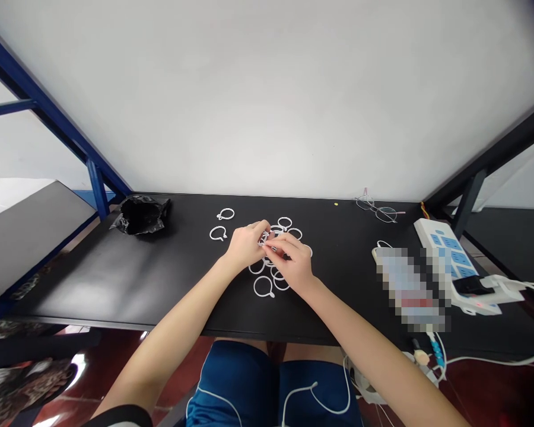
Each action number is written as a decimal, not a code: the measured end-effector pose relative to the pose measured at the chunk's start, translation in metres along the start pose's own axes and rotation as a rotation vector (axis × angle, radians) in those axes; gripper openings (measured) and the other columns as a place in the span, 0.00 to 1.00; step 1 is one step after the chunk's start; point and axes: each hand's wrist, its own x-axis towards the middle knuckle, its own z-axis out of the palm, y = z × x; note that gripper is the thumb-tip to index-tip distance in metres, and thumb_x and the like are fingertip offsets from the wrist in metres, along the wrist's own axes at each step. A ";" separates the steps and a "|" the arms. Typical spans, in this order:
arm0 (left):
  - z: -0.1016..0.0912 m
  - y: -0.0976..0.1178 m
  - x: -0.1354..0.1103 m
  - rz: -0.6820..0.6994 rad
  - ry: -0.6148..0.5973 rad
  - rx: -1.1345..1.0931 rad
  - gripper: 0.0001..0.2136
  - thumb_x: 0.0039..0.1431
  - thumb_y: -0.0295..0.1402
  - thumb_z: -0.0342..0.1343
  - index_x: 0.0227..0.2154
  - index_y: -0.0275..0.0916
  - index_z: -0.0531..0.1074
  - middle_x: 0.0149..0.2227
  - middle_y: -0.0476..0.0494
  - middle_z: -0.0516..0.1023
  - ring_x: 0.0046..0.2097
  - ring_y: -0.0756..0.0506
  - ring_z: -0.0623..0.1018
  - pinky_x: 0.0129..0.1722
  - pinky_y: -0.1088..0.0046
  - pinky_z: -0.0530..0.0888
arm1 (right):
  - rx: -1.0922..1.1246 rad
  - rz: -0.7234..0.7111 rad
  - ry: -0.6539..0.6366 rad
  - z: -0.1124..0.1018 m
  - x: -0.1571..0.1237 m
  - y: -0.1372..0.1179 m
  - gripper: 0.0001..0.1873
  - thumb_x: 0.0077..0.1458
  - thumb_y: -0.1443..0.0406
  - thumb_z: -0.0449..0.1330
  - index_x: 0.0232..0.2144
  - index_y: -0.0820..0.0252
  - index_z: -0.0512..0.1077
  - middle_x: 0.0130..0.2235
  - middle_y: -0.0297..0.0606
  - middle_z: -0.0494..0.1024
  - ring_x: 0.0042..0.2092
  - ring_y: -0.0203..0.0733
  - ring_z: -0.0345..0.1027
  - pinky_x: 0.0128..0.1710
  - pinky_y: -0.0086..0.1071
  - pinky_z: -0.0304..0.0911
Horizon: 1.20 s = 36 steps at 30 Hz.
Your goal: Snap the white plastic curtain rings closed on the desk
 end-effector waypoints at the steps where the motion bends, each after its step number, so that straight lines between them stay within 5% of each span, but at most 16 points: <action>1: 0.001 -0.001 0.000 0.030 0.008 -0.014 0.07 0.59 0.36 0.49 0.31 0.39 0.67 0.26 0.50 0.70 0.24 0.52 0.66 0.24 0.77 0.58 | 0.006 0.004 0.005 0.000 0.000 -0.001 0.04 0.57 0.68 0.61 0.32 0.55 0.76 0.32 0.36 0.77 0.25 0.33 0.67 0.24 0.29 0.68; 7: 0.004 -0.008 0.000 0.231 0.075 -0.048 0.12 0.63 0.34 0.48 0.23 0.38 0.62 0.25 0.51 0.65 0.24 0.54 0.62 0.22 0.78 0.57 | 0.063 -0.015 -0.001 0.003 -0.003 -0.003 0.05 0.57 0.69 0.60 0.34 0.55 0.76 0.33 0.38 0.77 0.34 0.38 0.72 0.28 0.30 0.70; 16: 0.013 -0.011 0.002 0.307 0.286 0.034 0.19 0.63 0.30 0.51 0.18 0.37 0.53 0.18 0.55 0.57 0.21 0.55 0.53 0.20 0.77 0.50 | 0.083 -0.026 -0.014 0.009 -0.010 -0.003 0.06 0.58 0.70 0.59 0.35 0.56 0.76 0.33 0.37 0.75 0.30 0.35 0.69 0.27 0.30 0.69; 25: 0.009 -0.008 0.001 0.135 0.120 0.047 0.21 0.65 0.36 0.45 0.15 0.37 0.55 0.17 0.52 0.60 0.20 0.54 0.55 0.21 0.75 0.51 | 0.066 0.031 -0.060 0.011 -0.011 -0.001 0.06 0.59 0.68 0.58 0.33 0.55 0.75 0.32 0.37 0.75 0.30 0.36 0.69 0.27 0.31 0.68; 30: 0.000 -0.008 0.002 0.086 0.011 0.051 0.07 0.59 0.37 0.53 0.34 0.39 0.70 0.33 0.47 0.74 0.28 0.51 0.70 0.25 0.76 0.62 | 0.029 0.143 -0.027 0.002 -0.001 0.008 0.07 0.60 0.65 0.57 0.35 0.56 0.76 0.35 0.39 0.77 0.32 0.38 0.70 0.29 0.32 0.69; 33: -0.010 -0.014 0.006 0.108 -0.048 -0.020 0.19 0.57 0.41 0.56 0.49 0.41 0.66 0.49 0.41 0.73 0.42 0.46 0.75 0.34 0.74 0.70 | 0.016 0.258 0.005 -0.010 0.007 0.017 0.07 0.59 0.64 0.58 0.33 0.58 0.77 0.35 0.38 0.76 0.28 0.35 0.68 0.26 0.30 0.66; 36: -0.017 -0.029 0.010 0.078 -0.012 -0.025 0.18 0.59 0.41 0.54 0.50 0.40 0.66 0.52 0.40 0.71 0.47 0.44 0.74 0.42 0.70 0.72 | -0.006 0.369 -0.049 -0.018 0.011 0.027 0.07 0.57 0.64 0.59 0.30 0.59 0.76 0.33 0.38 0.76 0.26 0.33 0.66 0.25 0.29 0.63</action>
